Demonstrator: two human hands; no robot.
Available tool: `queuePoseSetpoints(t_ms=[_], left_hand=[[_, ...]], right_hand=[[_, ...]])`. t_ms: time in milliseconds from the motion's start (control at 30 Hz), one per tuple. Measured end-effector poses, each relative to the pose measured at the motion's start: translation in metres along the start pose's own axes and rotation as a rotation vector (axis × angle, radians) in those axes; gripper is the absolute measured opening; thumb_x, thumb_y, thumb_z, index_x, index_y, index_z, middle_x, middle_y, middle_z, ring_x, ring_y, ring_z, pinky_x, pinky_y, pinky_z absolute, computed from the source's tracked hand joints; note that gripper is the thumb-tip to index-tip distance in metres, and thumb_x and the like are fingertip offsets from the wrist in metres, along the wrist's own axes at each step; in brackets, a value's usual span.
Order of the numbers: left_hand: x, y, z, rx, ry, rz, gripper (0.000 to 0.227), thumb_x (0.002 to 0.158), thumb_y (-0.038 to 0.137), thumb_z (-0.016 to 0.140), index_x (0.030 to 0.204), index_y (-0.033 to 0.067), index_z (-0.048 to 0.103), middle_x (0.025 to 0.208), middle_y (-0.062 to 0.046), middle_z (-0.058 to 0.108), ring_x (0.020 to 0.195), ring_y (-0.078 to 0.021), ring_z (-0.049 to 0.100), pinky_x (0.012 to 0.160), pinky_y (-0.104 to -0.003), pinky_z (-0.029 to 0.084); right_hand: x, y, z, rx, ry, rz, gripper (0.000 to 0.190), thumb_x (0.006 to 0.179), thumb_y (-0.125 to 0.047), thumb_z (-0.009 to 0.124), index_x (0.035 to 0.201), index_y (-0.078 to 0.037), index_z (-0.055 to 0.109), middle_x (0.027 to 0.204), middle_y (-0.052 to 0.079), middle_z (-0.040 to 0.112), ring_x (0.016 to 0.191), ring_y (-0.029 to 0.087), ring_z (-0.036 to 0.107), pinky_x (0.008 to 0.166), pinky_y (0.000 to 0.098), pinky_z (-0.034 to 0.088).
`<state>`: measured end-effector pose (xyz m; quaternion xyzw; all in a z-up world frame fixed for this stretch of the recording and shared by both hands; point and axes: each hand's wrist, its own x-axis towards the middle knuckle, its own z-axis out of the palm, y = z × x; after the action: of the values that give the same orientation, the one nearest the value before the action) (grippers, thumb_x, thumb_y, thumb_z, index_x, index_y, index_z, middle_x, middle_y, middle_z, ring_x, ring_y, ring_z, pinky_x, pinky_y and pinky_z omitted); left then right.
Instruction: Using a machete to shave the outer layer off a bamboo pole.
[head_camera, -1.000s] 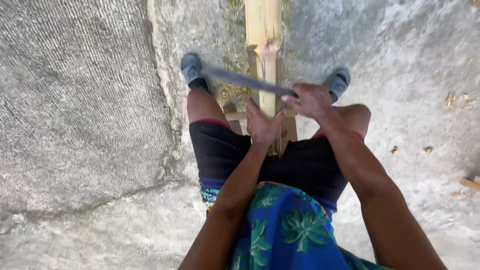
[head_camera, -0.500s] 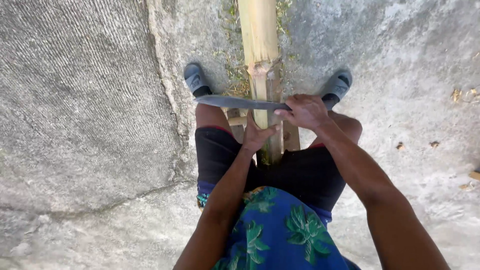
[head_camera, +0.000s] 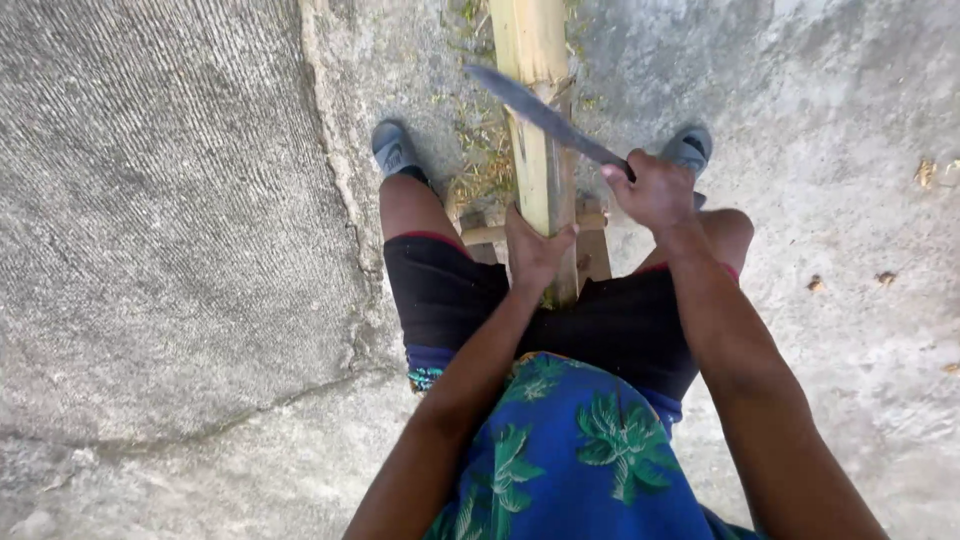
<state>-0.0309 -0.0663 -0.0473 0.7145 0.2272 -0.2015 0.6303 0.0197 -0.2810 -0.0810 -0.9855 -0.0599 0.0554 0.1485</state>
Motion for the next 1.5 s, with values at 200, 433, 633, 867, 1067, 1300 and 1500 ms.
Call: queuePoseSetpoints(t_ms=[200, 433, 633, 867, 1067, 1300, 1500], left_hand=[[-0.01, 0.023, 0.007, 0.437, 0.184, -0.205, 0.109, 0.07, 0.045, 0.086, 0.149, -0.0028, 0.029, 0.129, -0.026, 0.053, 0.122, -0.0425, 0.056, 0.103, -0.051, 0.048], [-0.007, 0.024, 0.008, 0.453, 0.139, -0.21, 0.116, 0.071, 0.053, 0.086, 0.151, -0.004, 0.025, 0.137, -0.027, 0.05, 0.128, -0.0435, 0.053, 0.106, -0.053, 0.045], [-0.014, 0.015, 0.003, 0.443, 0.143, -0.208, 0.113, 0.07, 0.051, 0.085, 0.15, -0.0034, 0.026, 0.137, -0.027, 0.05, 0.129, -0.0441, 0.051, 0.106, -0.054, 0.044], [-0.015, 0.021, 0.0, 0.42, 0.157, -0.175, 0.11, 0.07, 0.046, 0.087, 0.148, -0.0034, 0.027, 0.137, -0.028, 0.049, 0.127, -0.0453, 0.051, 0.105, -0.054, 0.044], [-0.015, -0.017, -0.006, 0.427, 0.105, -0.099, 0.117, 0.07, 0.045, 0.087, 0.151, -0.0059, 0.021, 0.138, -0.029, 0.048, 0.13, -0.0445, 0.05, 0.108, -0.05, 0.045], [-0.058, -0.011, -0.03, 0.678, -0.285, -0.185, 0.141, 0.072, 0.045, 0.084, 0.158, 0.0032, -0.019, 0.155, -0.035, 0.029, 0.133, -0.0478, 0.05, 0.107, -0.049, 0.046], [-0.031, -0.103, -0.019, 0.705, -0.339, -0.078, 0.147, 0.079, 0.054, 0.082, 0.15, -0.0037, -0.034, 0.153, -0.043, 0.025, 0.137, -0.0519, 0.044, 0.112, -0.047, 0.043]], right_hand=[[-0.006, -0.042, -0.038, 0.064, -0.437, 0.052, 0.055, 0.109, -0.057, 0.048, 0.082, -0.01, 0.061, 0.062, 0.01, 0.062, 0.051, 0.034, 0.066, 0.049, 0.0502, 0.052], [-0.027, -0.03, -0.034, 0.022, -0.281, -0.187, 0.064, 0.1, -0.064, 0.051, 0.083, -0.005, 0.066, 0.063, 0.016, 0.065, 0.06, 0.036, 0.07, 0.056, 0.0509, 0.054], [-0.027, -0.044, -0.046, -0.016, -0.316, 0.133, 0.069, 0.107, -0.067, 0.039, 0.089, -0.008, 0.068, 0.079, 0.019, 0.069, 0.079, 0.04, 0.071, 0.075, 0.0529, 0.056], [-0.021, -0.054, -0.051, -0.071, -0.445, 0.142, 0.07, 0.103, -0.069, 0.04, 0.095, -0.005, 0.068, 0.074, 0.018, 0.07, 0.077, 0.038, 0.071, 0.075, 0.0517, 0.055], [-0.037, -0.075, -0.049, -0.054, -0.419, 0.315, 0.066, 0.106, -0.065, 0.036, 0.105, -0.008, 0.069, 0.088, 0.019, 0.073, 0.089, 0.036, 0.073, 0.084, 0.0509, 0.055], [-0.028, -0.058, -0.038, 0.06, -0.359, 0.361, 0.065, 0.109, -0.061, 0.037, 0.109, -0.004, 0.069, 0.092, 0.024, 0.074, 0.094, 0.044, 0.07, 0.085, 0.0565, 0.052], [-0.043, -0.055, -0.044, 0.056, -0.312, 0.36, 0.068, 0.106, -0.064, 0.04, 0.103, -0.004, 0.071, 0.091, 0.022, 0.075, 0.096, 0.039, 0.073, 0.091, 0.0514, 0.056]])
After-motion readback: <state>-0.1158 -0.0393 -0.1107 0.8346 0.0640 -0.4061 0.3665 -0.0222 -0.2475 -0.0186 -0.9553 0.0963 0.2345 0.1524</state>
